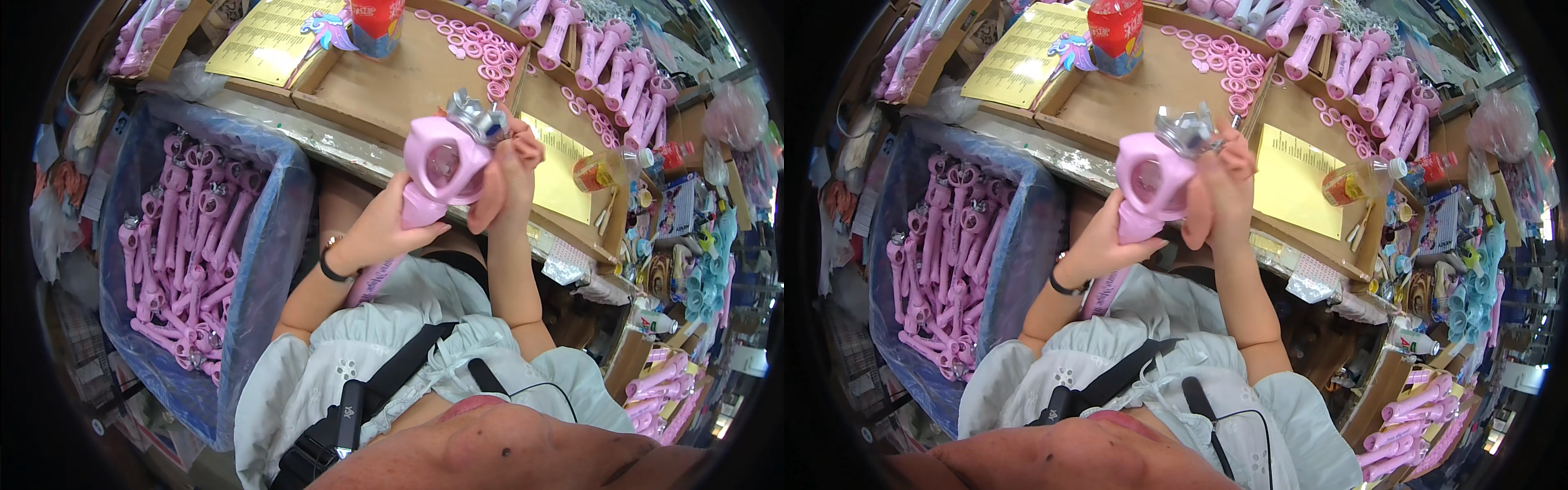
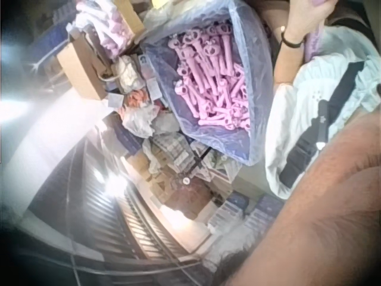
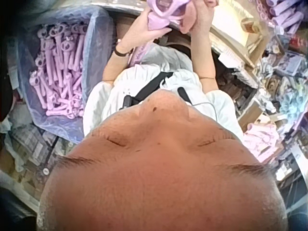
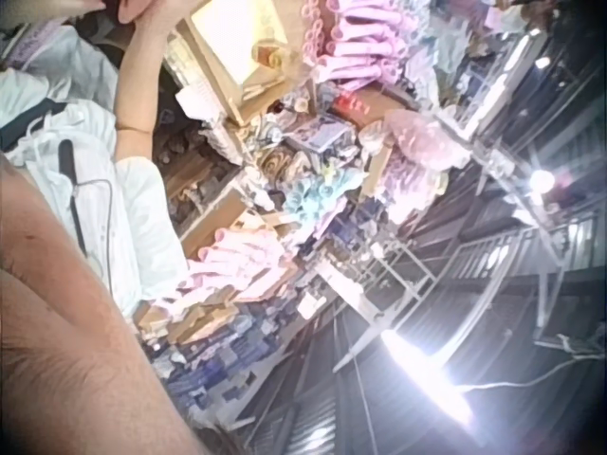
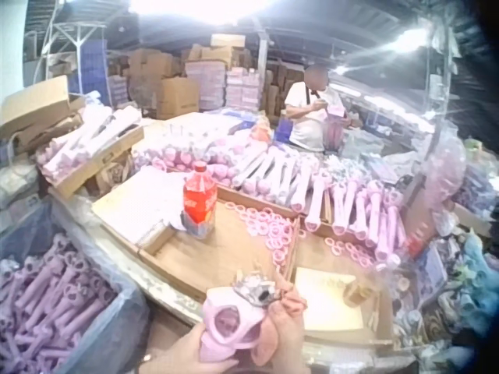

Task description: The person assembles pink plastic batons by inserting a metal crown into the head, wiping the surface with a cloth, and applying a sticker to the handle. They repeat this process for multiple batons, placing finished units on the table.

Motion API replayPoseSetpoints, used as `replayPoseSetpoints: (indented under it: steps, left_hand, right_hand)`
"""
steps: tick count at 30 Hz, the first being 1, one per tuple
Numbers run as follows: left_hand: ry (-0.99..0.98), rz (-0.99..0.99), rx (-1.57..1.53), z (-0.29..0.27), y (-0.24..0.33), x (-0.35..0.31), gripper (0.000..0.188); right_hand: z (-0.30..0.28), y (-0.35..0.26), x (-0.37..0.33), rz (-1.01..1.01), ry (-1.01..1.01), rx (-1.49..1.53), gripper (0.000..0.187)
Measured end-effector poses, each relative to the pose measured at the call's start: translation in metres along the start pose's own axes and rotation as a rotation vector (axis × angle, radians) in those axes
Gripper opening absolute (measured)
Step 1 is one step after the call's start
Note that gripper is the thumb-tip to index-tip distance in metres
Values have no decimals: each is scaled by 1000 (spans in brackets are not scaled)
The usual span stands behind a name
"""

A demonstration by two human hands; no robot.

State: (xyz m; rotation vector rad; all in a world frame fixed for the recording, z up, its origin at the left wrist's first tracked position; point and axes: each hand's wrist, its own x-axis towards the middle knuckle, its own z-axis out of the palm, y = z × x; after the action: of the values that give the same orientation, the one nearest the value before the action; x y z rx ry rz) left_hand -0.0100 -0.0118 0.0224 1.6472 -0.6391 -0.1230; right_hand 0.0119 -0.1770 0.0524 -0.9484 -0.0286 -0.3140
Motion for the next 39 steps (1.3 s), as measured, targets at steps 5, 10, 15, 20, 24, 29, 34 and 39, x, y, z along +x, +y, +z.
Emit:
replayPoseSetpoints:
  steps: [5, 10, 15, 20, 24, 29, 34, 39]
  left_hand:
    - [-284, -474, -913, -14, 3, 4, 47]
    - [100, -231, -136, 5, 4, 5, 50]
    - [105, -172, 164, 3, 6, -1, 65]
    - [-141, -351, -549, -8, 17, -6, 71]
    - [-175, -313, -575, -8, 25, -8, 74]
    - [-78, -406, -499, 1, 18, -3, 69]
    - [168, -221, 138, 8, 0, -2, 67]
    - [142, -253, 166, 3, -6, -5, 66]
  right_hand:
    - [-6, 1, 1, 140, 34, 116, 33]
    - [-5, -3, 1, 321, 147, 62, 23]
    - [2, -4, -9, 180, 126, -25, 35]
    - [-3, 5, -11, 39, -86, 200, 50]
    - [-12, 16, -11, -59, -136, 98, 74]
    - [-11, 27, -18, -249, 129, -178, 69]
    - [1, 41, -32, -661, -75, -712, 54]
    - [-6, 30, -24, -850, -281, -1221, 72]
